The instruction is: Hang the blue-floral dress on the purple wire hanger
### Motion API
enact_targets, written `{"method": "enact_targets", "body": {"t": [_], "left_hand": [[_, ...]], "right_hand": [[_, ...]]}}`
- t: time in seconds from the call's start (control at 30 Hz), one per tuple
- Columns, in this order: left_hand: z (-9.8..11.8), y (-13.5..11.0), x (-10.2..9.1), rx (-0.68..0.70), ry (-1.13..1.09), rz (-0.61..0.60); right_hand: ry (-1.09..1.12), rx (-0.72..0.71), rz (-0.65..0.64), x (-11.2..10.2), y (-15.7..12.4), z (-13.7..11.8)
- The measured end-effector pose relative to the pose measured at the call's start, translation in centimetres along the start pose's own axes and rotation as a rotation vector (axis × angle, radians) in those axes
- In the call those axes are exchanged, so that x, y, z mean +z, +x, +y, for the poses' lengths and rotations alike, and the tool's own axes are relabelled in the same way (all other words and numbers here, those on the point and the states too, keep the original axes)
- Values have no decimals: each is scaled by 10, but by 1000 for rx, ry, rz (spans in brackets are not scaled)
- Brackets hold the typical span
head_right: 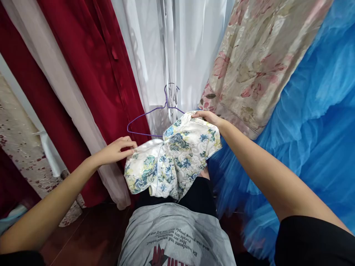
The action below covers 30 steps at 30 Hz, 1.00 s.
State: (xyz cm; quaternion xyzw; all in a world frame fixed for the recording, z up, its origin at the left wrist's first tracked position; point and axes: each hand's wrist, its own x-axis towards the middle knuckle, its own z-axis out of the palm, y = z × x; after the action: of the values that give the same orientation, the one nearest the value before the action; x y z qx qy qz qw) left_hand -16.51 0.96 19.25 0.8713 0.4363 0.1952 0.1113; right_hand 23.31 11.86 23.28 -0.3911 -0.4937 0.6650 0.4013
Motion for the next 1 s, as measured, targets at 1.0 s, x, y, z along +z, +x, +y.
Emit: {"method": "enact_targets", "body": {"t": [1.0], "left_hand": [[39, 25, 15, 2, -1056, -119]], "right_hand": [[-3, 79, -70, -4, 0, -1]]}}
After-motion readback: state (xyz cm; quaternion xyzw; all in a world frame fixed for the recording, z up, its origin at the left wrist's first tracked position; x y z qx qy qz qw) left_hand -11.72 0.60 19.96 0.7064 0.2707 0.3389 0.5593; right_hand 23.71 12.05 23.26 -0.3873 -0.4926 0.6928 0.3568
